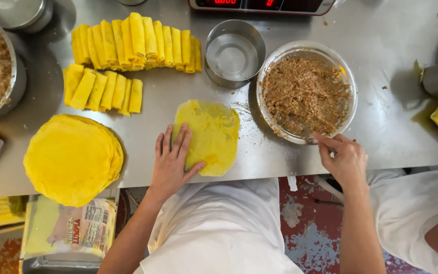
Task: A worker efficiently assembles lumpia by placing meat filling on wrappers and rolling them on a production line.
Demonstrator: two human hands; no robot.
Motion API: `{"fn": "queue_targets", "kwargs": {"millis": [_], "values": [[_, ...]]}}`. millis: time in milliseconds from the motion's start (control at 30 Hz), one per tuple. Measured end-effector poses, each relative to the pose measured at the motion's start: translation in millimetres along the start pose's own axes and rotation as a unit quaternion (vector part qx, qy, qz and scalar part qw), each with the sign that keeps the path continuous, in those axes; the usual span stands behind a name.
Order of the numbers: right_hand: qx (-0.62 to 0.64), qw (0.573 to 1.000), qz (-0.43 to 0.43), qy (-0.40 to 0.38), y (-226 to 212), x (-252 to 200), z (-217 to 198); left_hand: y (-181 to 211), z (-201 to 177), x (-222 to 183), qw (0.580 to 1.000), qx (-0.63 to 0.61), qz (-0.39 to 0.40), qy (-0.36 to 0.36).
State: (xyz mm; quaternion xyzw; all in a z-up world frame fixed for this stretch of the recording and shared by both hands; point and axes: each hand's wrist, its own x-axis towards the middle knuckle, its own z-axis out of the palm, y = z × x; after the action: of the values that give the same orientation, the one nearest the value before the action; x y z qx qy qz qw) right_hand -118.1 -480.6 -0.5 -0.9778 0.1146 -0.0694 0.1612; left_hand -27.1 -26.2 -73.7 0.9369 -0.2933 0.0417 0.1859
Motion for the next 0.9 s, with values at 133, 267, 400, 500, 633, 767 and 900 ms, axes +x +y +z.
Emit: {"fn": "queue_targets", "kwargs": {"millis": [133, 267, 400, 500, 633, 767, 900], "values": [[0.163, 0.987, 0.004, -0.013, -28, 4, 5, -3, -5, -2, 0.998, -0.053, 0.011, 0.021], [0.316, 0.947, 0.005, -0.061, -73, 1, -3, -6, -6, -8, 0.993, -0.112, 0.016, 0.041], [0.343, 0.934, -0.059, -0.085, -115, -16, 10, -7, -15, -16, 0.989, -0.135, 0.023, 0.053], [0.333, 0.932, -0.125, -0.072, -151, -30, 42, -6, -17, -20, 0.988, -0.141, 0.013, 0.061], [0.185, 0.954, -0.225, -0.069, -162, -25, 47, -6, -16, -21, 0.987, -0.145, 0.013, 0.066], [0.134, 0.965, -0.222, -0.039, -175, -19, 21, -7, -16, -26, 0.989, -0.136, 0.013, 0.062], [0.103, 0.974, -0.177, -0.094, -172, -17, 36, -10, -18, -21, 0.989, -0.136, 0.018, 0.054]]}}
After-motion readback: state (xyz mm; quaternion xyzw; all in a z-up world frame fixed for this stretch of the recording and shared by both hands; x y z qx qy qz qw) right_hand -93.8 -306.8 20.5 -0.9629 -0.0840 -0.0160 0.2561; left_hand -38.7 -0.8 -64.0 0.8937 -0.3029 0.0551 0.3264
